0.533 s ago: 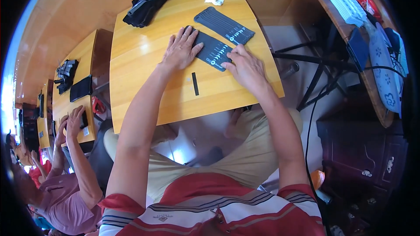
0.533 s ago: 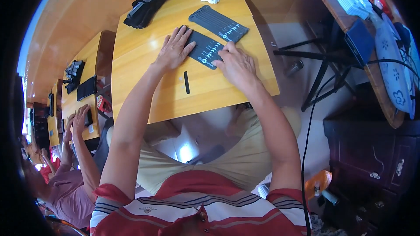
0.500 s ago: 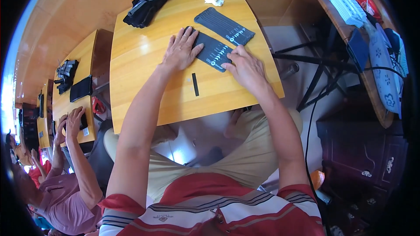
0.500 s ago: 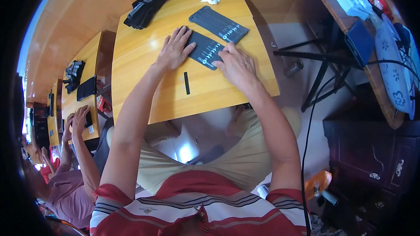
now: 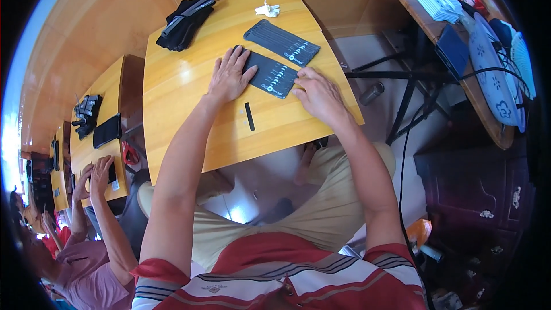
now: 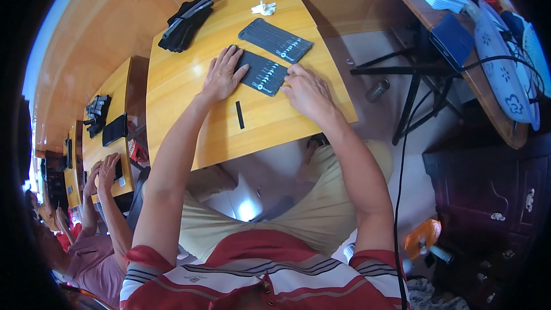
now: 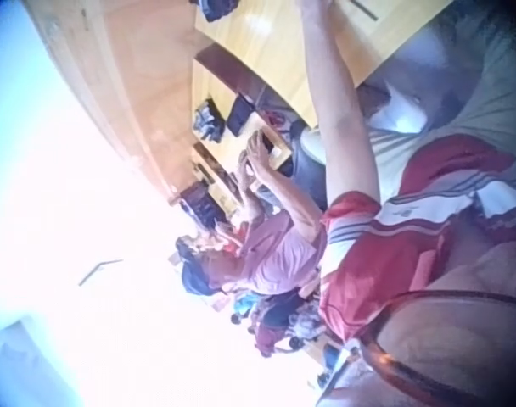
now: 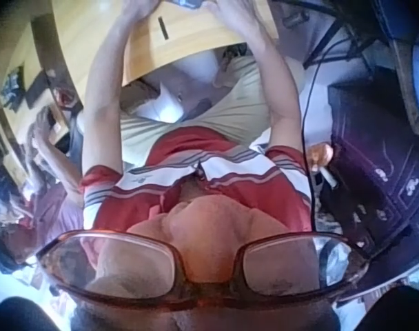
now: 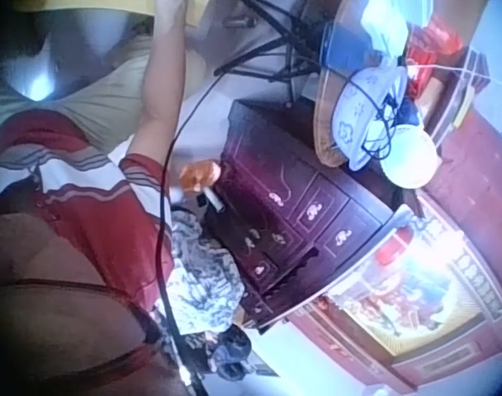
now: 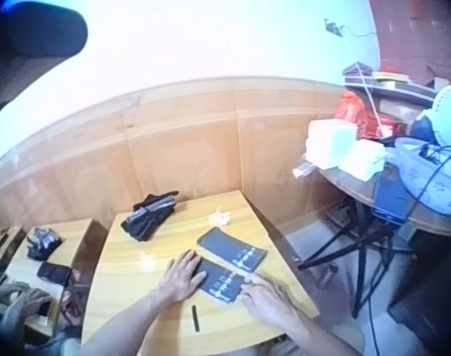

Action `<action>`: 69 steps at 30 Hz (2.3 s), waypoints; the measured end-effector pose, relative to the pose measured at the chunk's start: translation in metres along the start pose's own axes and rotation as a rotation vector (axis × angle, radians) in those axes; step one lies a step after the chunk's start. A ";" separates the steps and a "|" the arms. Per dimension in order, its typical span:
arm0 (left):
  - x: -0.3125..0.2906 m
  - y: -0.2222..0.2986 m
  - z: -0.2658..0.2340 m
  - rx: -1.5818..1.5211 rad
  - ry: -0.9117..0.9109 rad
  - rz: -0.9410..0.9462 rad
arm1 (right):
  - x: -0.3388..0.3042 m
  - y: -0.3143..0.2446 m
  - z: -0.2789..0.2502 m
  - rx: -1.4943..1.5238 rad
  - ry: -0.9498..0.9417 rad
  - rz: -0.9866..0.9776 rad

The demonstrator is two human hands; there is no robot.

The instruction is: Assembling small silicone or rubber watch bands by hand at a workbench.

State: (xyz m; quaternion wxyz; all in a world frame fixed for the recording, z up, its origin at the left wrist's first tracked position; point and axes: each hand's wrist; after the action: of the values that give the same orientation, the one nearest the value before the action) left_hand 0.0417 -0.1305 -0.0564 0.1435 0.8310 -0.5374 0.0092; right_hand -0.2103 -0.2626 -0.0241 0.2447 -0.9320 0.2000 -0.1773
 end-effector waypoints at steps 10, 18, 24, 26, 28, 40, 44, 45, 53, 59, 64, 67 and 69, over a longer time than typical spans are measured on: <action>0.001 0.003 0.002 -0.011 0.056 0.001 | -0.005 0.024 -0.011 0.097 0.067 0.036; 0.010 0.001 -0.003 -0.040 0.062 0.061 | 0.009 0.026 -0.004 -0.013 0.258 0.060; 0.012 0.001 -0.006 -0.075 0.040 0.090 | 0.034 0.035 0.003 -0.096 0.397 -0.048; 0.013 0.000 -0.002 -0.082 0.045 0.093 | 0.040 0.041 0.009 -0.157 0.357 -0.031; 0.014 -0.003 -0.003 -0.082 0.054 0.091 | 0.042 0.046 0.013 -0.194 0.303 -0.005; 0.016 -0.004 -0.005 -0.113 0.155 0.140 | 0.047 0.055 0.010 -0.172 0.260 0.010; 0.010 0.004 -0.009 -0.068 0.157 0.090 | 0.051 0.051 0.006 -0.094 0.319 0.055; 0.008 0.006 -0.012 -0.062 0.186 0.078 | 0.052 0.050 0.007 -0.085 0.322 0.045; -0.043 0.029 -0.059 -0.179 0.361 0.135 | 0.064 0.037 0.014 0.056 0.603 -0.063; -0.137 0.058 -0.088 -0.205 0.326 0.133 | 0.066 0.018 0.017 0.263 0.696 -0.077; -0.232 0.071 -0.092 -0.202 0.297 0.101 | 0.056 0.008 0.012 0.041 0.461 -0.099; -0.282 0.083 -0.088 -0.225 0.296 0.008 | 0.055 0.033 0.022 -0.119 0.368 -0.134; -0.310 0.084 -0.085 -0.229 0.297 -0.043 | 0.056 0.045 0.025 -0.204 0.310 -0.099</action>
State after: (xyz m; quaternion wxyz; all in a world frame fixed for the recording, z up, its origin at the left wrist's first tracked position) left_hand -0.1524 0.1348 -0.0087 0.3150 0.8100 -0.4900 0.0673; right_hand -0.1644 -0.3147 -0.0555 0.1060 -0.9223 0.2063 -0.3093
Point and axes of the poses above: each hand's wrist, its own x-axis towards the middle knuckle, its own z-axis out of the palm, y = z × x
